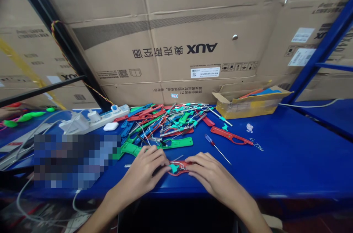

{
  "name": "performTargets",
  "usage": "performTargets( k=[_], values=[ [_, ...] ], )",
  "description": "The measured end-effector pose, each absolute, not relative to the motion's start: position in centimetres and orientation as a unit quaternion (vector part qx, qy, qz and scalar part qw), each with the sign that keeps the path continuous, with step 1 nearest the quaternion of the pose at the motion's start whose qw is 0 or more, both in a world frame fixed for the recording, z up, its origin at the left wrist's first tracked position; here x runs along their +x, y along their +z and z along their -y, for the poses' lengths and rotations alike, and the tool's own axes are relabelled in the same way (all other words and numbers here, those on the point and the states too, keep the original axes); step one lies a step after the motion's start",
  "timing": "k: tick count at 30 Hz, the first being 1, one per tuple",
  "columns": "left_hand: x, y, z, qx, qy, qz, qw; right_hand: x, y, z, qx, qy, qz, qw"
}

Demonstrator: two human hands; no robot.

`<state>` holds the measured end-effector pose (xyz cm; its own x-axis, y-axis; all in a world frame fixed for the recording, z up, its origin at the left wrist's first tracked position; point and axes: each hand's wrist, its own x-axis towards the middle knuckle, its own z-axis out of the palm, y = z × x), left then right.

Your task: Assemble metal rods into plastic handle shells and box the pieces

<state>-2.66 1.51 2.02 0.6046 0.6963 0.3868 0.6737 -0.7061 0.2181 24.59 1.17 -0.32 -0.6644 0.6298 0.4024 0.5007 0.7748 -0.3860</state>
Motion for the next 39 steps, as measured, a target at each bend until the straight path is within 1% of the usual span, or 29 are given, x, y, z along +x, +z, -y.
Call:
performTargets(
  k=[4, 7, 11, 22, 27, 35, 39],
  values=[
    [-2.1, 2.5, -1.9, 0.904, 0.211, -0.371, 0.021, 24.6, -0.4, -1.2, -0.316, 0.135, 0.900, 0.267],
    [-2.0, 2.4, -2.2, 0.901, 0.214, -0.375, 0.042, 24.5, -0.3, -1.1, -0.316, 0.154, 0.896, 0.271],
    [-2.1, 2.1, -2.3, 0.891, 0.225, -0.388, 0.074, 24.5, -0.2, -1.1, -0.310, 0.157, 0.897, 0.275],
    [-1.7, 1.3, -2.5, 0.874, 0.271, -0.390, 0.103, 24.4, -0.1, -1.2, -0.317, 0.158, 0.896, 0.269],
    [-1.5, 0.8, -2.6, 0.879, 0.280, -0.382, 0.056, 24.3, -0.1, -1.2, -0.330, 0.166, 0.886, 0.281],
    [-1.4, 0.3, -2.5, 0.877, 0.303, -0.372, -0.009, 24.4, 0.1, -1.0, -0.329, 0.174, 0.888, 0.271],
    [-1.4, 0.3, -2.5, 0.881, 0.313, -0.356, -0.013, 24.4, -0.1, -1.1, -0.334, 0.174, 0.886, 0.272]
  ],
)
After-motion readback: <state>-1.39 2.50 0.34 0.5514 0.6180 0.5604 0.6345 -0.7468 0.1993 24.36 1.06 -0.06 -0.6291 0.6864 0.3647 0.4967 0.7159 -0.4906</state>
